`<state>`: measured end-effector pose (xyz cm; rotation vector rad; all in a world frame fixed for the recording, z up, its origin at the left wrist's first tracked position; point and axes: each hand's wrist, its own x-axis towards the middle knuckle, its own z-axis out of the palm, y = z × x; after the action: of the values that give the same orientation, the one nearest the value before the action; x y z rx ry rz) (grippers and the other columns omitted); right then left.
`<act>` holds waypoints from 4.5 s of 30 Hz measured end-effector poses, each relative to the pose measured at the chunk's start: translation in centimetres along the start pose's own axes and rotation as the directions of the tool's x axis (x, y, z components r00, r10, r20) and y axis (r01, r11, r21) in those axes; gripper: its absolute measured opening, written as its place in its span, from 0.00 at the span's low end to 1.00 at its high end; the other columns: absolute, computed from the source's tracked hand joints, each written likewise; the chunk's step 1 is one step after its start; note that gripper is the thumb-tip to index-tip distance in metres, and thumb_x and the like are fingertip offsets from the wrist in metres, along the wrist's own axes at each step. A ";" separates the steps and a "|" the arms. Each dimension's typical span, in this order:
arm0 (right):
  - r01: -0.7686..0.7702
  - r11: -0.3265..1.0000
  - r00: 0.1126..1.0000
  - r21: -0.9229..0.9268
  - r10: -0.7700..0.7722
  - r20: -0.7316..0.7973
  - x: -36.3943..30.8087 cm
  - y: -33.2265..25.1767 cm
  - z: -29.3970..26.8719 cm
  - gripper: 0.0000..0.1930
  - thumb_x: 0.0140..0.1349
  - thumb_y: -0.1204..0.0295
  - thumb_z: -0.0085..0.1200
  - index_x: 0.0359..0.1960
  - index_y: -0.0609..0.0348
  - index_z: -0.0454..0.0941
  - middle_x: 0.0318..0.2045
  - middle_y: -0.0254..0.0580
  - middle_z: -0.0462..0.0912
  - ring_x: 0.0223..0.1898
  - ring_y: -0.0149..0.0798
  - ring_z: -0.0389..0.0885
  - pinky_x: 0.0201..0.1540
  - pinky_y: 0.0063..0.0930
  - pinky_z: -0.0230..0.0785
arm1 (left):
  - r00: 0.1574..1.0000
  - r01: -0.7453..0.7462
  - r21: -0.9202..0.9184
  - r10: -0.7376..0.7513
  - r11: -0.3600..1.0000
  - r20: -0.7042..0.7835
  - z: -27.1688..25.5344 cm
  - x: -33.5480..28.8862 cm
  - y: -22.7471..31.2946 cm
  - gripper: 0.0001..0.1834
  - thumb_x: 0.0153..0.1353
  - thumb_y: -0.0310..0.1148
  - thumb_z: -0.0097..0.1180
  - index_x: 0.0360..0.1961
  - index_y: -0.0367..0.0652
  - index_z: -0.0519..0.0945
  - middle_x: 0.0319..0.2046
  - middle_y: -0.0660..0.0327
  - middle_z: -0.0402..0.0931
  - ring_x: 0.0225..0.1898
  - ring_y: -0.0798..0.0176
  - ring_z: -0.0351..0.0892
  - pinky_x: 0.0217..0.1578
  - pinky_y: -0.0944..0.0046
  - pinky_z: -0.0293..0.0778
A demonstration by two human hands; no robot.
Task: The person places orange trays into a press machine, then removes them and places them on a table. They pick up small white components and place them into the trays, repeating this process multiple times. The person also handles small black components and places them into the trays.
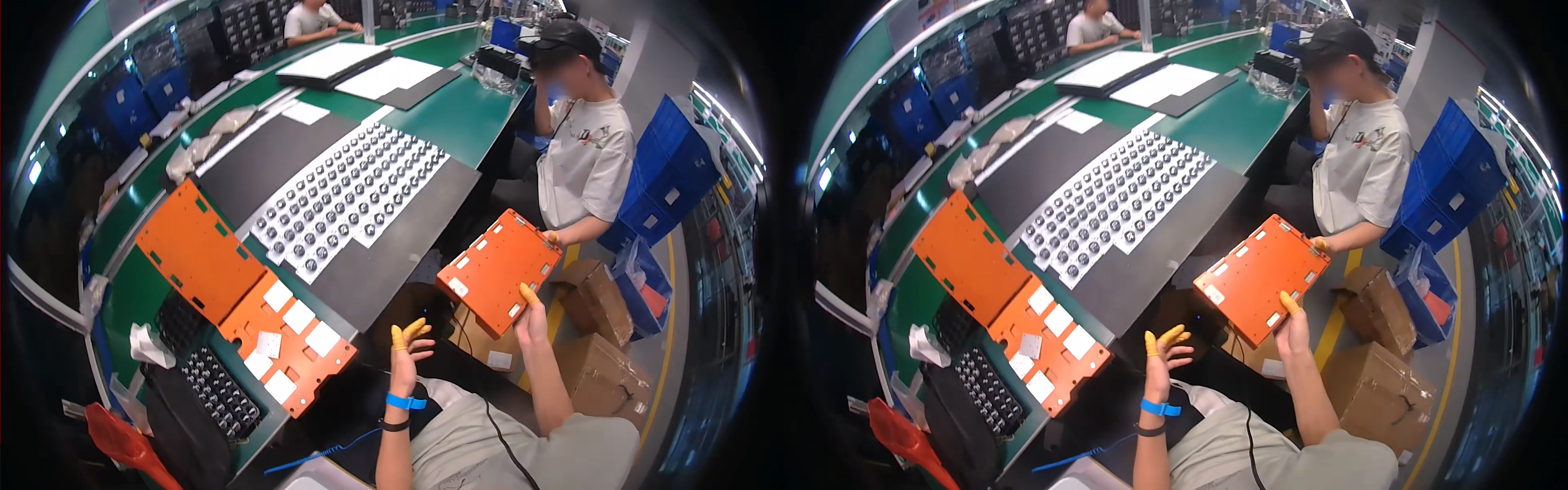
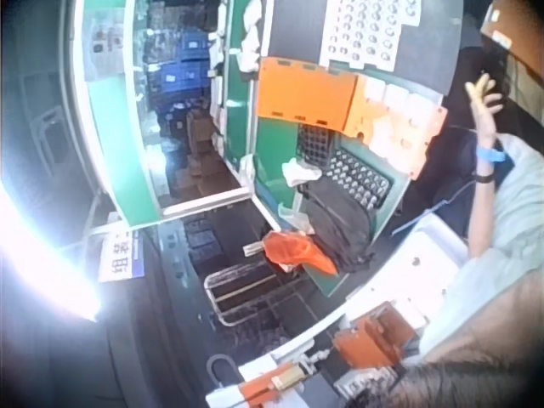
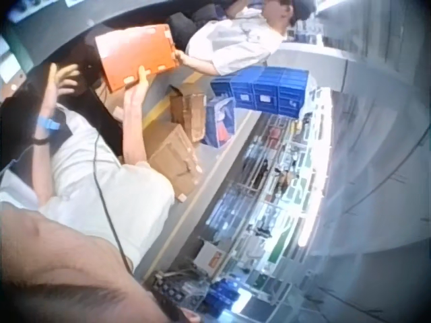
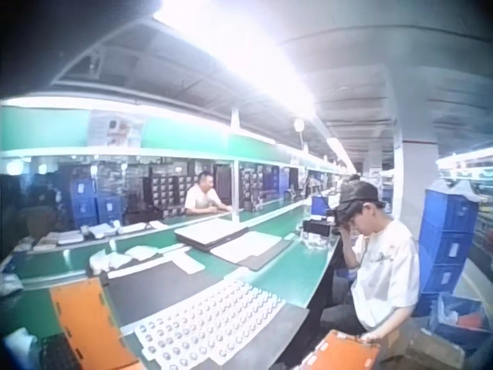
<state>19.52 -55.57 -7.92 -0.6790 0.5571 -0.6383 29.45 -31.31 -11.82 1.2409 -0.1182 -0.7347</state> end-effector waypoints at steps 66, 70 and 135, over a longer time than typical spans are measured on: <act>0.488 0.701 -0.563 -0.520 0.708 0.426 -17.5 16.4 32.8 0.13 0.68 0.73 0.53 0.51 0.64 0.78 0.41 0.48 0.84 0.37 0.45 0.85 0.41 0.32 0.77 | 0.881 -0.471 -0.544 0.390 0.694 -0.266 -12.2 -22.1 4.1 0.43 0.62 0.65 0.51 0.59 0.32 0.70 0.43 0.42 0.79 0.37 0.49 0.85 0.34 0.58 0.83; 0.481 0.663 -0.651 -0.574 0.708 0.273 -18.7 16.6 33.7 0.13 0.68 0.75 0.50 0.52 0.69 0.74 0.39 0.50 0.84 0.34 0.42 0.89 0.35 0.28 0.82 | 0.868 -0.495 -0.634 0.374 0.594 -0.328 -12.4 -22.7 3.3 0.38 0.60 0.57 0.59 0.58 0.33 0.72 0.43 0.42 0.80 0.36 0.52 0.85 0.34 0.59 0.83; 0.276 0.595 -0.213 -0.755 0.803 0.556 -15.2 14.7 29.3 0.10 0.63 0.73 0.61 0.42 0.65 0.80 0.27 0.26 0.75 0.26 0.19 0.63 0.30 0.17 0.60 | 0.202 -0.509 0.522 0.685 0.684 -0.700 -8.4 -21.4 8.6 0.30 0.48 0.22 0.71 0.55 0.35 0.76 0.53 0.53 0.75 0.53 0.57 0.78 0.54 0.59 0.76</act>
<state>33.42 -24.63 4.52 -1.4734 -0.6949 0.9369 20.72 -11.23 -0.71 1.4569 0.1855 0.7163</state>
